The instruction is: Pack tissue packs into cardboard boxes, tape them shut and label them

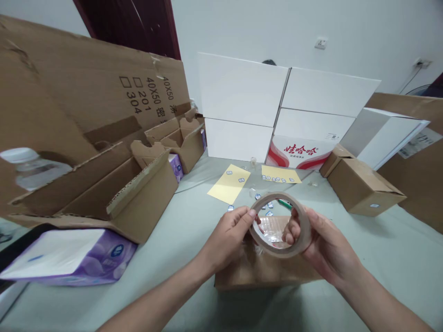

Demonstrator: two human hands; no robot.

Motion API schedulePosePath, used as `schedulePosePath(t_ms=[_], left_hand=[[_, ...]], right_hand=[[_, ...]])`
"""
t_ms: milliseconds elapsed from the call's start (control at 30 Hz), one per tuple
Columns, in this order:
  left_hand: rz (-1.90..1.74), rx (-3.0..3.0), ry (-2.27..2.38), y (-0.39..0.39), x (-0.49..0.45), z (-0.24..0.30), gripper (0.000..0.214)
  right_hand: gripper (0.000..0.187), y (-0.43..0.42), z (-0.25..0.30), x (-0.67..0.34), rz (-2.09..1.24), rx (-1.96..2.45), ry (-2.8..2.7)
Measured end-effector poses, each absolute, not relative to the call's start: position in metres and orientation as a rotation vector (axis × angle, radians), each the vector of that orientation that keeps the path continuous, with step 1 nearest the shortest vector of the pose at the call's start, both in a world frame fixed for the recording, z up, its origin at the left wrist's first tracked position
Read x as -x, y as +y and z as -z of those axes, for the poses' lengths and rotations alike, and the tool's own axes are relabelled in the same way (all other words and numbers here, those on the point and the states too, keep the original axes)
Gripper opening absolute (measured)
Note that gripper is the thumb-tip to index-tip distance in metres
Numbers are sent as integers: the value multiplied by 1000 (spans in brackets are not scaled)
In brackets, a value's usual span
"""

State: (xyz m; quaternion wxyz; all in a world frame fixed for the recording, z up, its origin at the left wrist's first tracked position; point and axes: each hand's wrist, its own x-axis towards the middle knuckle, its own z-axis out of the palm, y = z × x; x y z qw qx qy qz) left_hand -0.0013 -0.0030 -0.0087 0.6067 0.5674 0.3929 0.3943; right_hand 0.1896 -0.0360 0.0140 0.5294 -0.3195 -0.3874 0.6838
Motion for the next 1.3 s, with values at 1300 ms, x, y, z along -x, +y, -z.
schedulePosePath(t_ms=[1300], left_hand=[[-1041, -1315, 905, -6, 2, 16, 31]], right_hand=[[27, -34, -32, -193, -210, 860, -1917]])
